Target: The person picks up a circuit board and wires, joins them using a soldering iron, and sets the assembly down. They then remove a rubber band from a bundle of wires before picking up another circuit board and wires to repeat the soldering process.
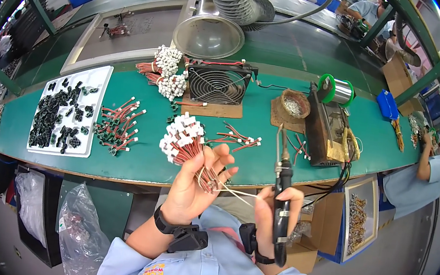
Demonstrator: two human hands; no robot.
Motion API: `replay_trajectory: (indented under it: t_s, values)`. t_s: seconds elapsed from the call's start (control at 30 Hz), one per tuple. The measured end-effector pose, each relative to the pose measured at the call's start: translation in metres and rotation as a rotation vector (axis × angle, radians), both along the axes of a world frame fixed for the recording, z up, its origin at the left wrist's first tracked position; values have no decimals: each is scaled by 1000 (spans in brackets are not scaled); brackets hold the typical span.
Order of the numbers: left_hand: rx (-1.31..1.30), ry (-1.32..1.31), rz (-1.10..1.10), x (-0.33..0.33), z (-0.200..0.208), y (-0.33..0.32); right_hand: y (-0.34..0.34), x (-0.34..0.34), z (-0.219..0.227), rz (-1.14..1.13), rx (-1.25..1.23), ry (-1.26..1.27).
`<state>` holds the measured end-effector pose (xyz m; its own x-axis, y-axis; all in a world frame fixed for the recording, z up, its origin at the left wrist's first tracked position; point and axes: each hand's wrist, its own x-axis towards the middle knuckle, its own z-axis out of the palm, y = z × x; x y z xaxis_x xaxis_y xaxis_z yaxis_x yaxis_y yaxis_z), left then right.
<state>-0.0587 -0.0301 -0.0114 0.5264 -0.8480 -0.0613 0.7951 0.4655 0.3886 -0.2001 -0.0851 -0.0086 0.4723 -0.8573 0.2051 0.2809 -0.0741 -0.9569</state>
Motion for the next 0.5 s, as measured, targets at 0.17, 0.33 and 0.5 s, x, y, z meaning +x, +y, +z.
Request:
replay_trajectory:
  t_s: [0.17,0.33,0.5]
  values:
    - [-67,58,172,23,2,4,6,-8,-20,0,-140,62]
    - [57,-383,103,62,10,26,-15,-36,-34,-267,-311,155]
    - [743,-1733,-41,62,17,1,-32,-64,-22,-478,-323,94]
